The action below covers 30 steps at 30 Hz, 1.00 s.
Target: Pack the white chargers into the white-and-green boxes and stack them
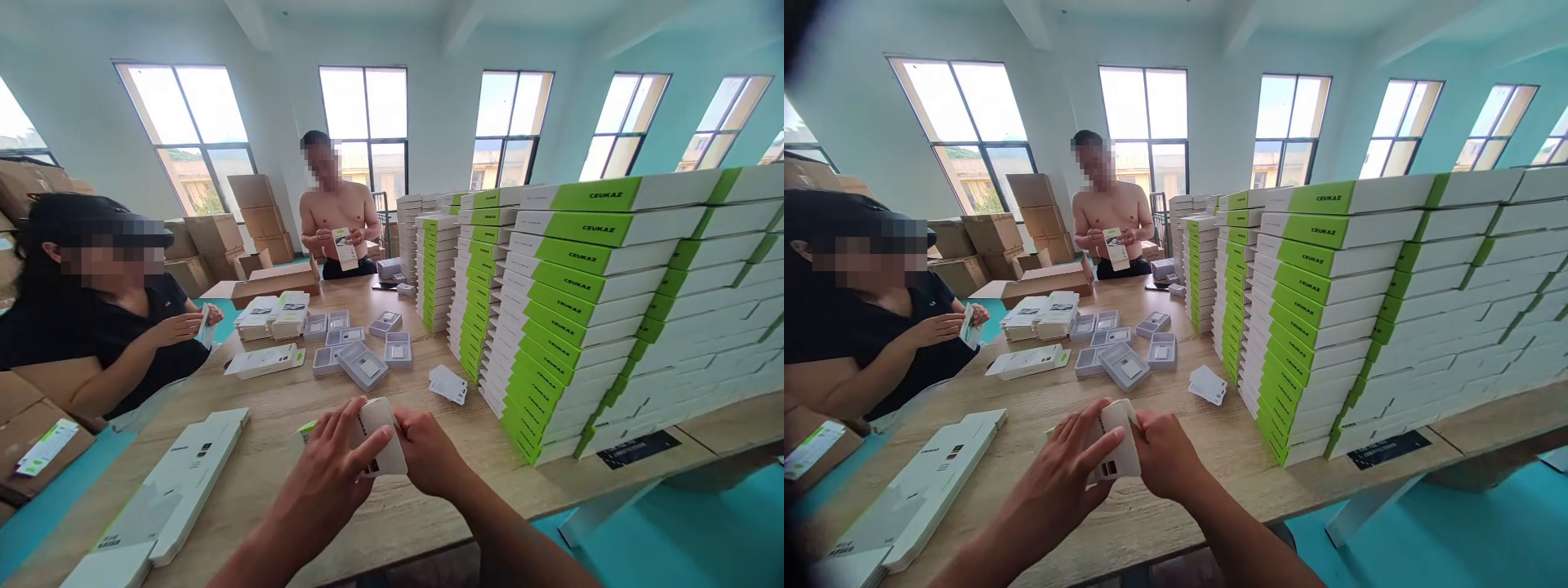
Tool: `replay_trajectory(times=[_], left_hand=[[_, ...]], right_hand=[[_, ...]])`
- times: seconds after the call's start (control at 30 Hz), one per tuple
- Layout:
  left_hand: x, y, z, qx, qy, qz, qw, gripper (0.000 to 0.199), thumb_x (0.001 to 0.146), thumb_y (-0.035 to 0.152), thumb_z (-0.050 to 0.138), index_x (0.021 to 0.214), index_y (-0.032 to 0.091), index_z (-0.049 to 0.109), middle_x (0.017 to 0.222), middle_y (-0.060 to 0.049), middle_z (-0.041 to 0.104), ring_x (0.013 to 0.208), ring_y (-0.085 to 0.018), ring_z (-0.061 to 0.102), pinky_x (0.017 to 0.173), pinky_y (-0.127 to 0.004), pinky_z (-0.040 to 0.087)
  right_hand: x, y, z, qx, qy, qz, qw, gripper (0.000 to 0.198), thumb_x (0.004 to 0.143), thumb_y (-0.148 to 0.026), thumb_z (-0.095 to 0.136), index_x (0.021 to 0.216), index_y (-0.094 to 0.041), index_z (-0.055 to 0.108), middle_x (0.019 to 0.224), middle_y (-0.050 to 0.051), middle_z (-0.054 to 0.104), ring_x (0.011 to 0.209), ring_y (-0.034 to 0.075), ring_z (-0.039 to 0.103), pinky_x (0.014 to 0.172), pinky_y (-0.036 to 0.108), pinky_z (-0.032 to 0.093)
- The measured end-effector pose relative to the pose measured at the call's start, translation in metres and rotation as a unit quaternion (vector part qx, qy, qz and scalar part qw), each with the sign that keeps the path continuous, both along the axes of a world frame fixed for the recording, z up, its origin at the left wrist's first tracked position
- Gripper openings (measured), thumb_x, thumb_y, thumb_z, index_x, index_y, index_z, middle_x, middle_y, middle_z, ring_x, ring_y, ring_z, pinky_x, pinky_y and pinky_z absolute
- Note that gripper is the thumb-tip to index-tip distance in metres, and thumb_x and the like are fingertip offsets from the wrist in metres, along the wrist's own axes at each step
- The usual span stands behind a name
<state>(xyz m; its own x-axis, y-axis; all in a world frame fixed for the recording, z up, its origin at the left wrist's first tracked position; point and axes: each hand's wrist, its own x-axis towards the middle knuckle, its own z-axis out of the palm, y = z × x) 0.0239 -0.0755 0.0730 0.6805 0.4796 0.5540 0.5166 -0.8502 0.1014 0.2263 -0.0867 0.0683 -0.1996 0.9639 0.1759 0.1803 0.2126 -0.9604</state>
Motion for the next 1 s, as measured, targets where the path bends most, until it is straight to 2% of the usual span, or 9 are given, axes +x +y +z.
replay_trajectory(times=[0.1, 0.23, 0.3, 0.4, 0.6, 0.7, 0.83, 0.9, 1.0], left_hand=[[-0.007, -0.001, 0.000, -0.092, -0.050, -0.002, 0.994, 0.081, 0.086, 0.020, 0.074, 0.151, 0.037, 0.028, 0.151, -0.014, 0.049, 0.134, -0.034, 0.053, 0.107, -0.053, 0.049], [-0.015, -0.001, 0.019, -0.243, -0.064, -0.037, 0.967, 0.019, 0.100, 0.026, 0.055, 0.117, 0.028, 0.065, 0.134, -0.009, 0.061, 0.124, -0.025, 0.061, 0.102, -0.035, 0.052], [-0.015, 0.000, 0.034, -0.286, -0.050, -0.061, 0.955, 0.015, 0.100, 0.027, 0.055, 0.098, 0.024, 0.069, 0.127, -0.009, 0.063, 0.120, -0.024, 0.062, 0.101, -0.032, 0.052], [-0.014, 0.001, 0.051, -0.328, -0.001, -0.077, 0.941, 0.018, 0.101, 0.027, 0.054, 0.094, 0.023, 0.071, 0.118, -0.007, 0.068, 0.109, -0.023, 0.066, 0.095, -0.031, 0.053], [-0.017, -0.002, 0.050, -0.246, 0.053, -0.064, 0.966, 0.025, 0.104, 0.023, 0.048, 0.103, 0.026, 0.073, 0.125, -0.006, 0.069, 0.110, -0.022, 0.068, 0.093, -0.030, 0.052], [-0.018, -0.002, 0.049, -0.215, 0.085, -0.065, 0.971, 0.036, 0.098, 0.016, 0.056, 0.127, 0.032, 0.068, 0.136, -0.004, 0.067, 0.120, -0.025, 0.065, 0.103, -0.035, 0.051], [-0.022, -0.002, 0.048, -0.152, 0.070, -0.046, 0.985, 0.054, 0.100, 0.016, 0.055, 0.150, 0.037, 0.050, 0.137, -0.004, 0.067, 0.123, -0.025, 0.063, 0.105, -0.038, 0.052], [-0.025, -0.002, 0.041, -0.126, 0.049, -0.045, 0.990, 0.052, 0.102, 0.018, 0.054, 0.151, 0.037, 0.047, 0.137, -0.004, 0.067, 0.122, -0.024, 0.063, 0.102, -0.035, 0.054], [-0.026, -0.003, 0.027, -0.111, 0.028, -0.053, 0.992, 0.057, 0.101, 0.014, 0.055, 0.153, 0.035, 0.044, 0.138, -0.005, 0.065, 0.122, -0.023, 0.062, 0.104, -0.035, 0.053]], right_hand=[[0.004, -0.004, 0.001, 0.108, -0.189, -0.056, 0.974, 0.047, 0.102, -0.045, 0.047, 0.064, -0.020, 0.058, 0.061, 0.001, 0.061, 0.057, 0.014, 0.046, 0.058, 0.028, 0.026], [0.008, -0.011, 0.007, 0.162, -0.252, -0.027, 0.954, 0.052, 0.105, -0.043, 0.044, 0.058, -0.020, 0.053, 0.053, -0.001, 0.053, 0.052, 0.011, 0.039, 0.056, 0.029, 0.021], [0.008, -0.013, 0.011, 0.192, -0.273, -0.017, 0.943, 0.051, 0.105, -0.041, 0.043, 0.060, -0.020, 0.055, 0.054, -0.001, 0.054, 0.052, 0.011, 0.038, 0.057, 0.030, 0.021], [0.011, -0.013, 0.016, 0.224, -0.304, -0.007, 0.926, 0.049, 0.106, -0.038, 0.043, 0.064, -0.019, 0.060, 0.056, 0.000, 0.057, 0.052, 0.011, 0.039, 0.058, 0.031, 0.020], [0.023, -0.003, 0.032, 0.190, -0.349, 0.079, 0.914, 0.030, 0.091, -0.021, 0.059, 0.061, -0.021, 0.063, 0.056, 0.001, 0.063, 0.051, 0.012, 0.045, 0.057, 0.030, 0.022], [0.022, 0.000, 0.033, 0.196, -0.329, 0.066, 0.922, 0.029, 0.094, -0.020, 0.055, 0.067, -0.021, 0.064, 0.064, 0.003, 0.068, 0.058, 0.015, 0.055, 0.061, 0.029, 0.031], [0.019, -0.007, 0.008, 0.152, -0.091, -0.027, 0.984, 0.015, 0.098, -0.039, 0.059, 0.102, -0.025, 0.064, 0.087, 0.003, 0.073, 0.076, 0.018, 0.066, 0.070, 0.028, 0.048], [0.020, -0.011, -0.012, 0.171, 0.018, -0.015, 0.985, 0.024, 0.099, -0.046, 0.059, 0.115, -0.028, 0.060, 0.106, 0.005, 0.074, 0.091, 0.020, 0.069, 0.080, 0.032, 0.054], [0.023, -0.013, -0.036, 0.266, 0.023, 0.022, 0.963, 0.040, 0.097, -0.058, 0.059, 0.125, -0.031, 0.063, 0.129, 0.009, 0.070, 0.114, 0.026, 0.065, 0.099, 0.042, 0.051]])
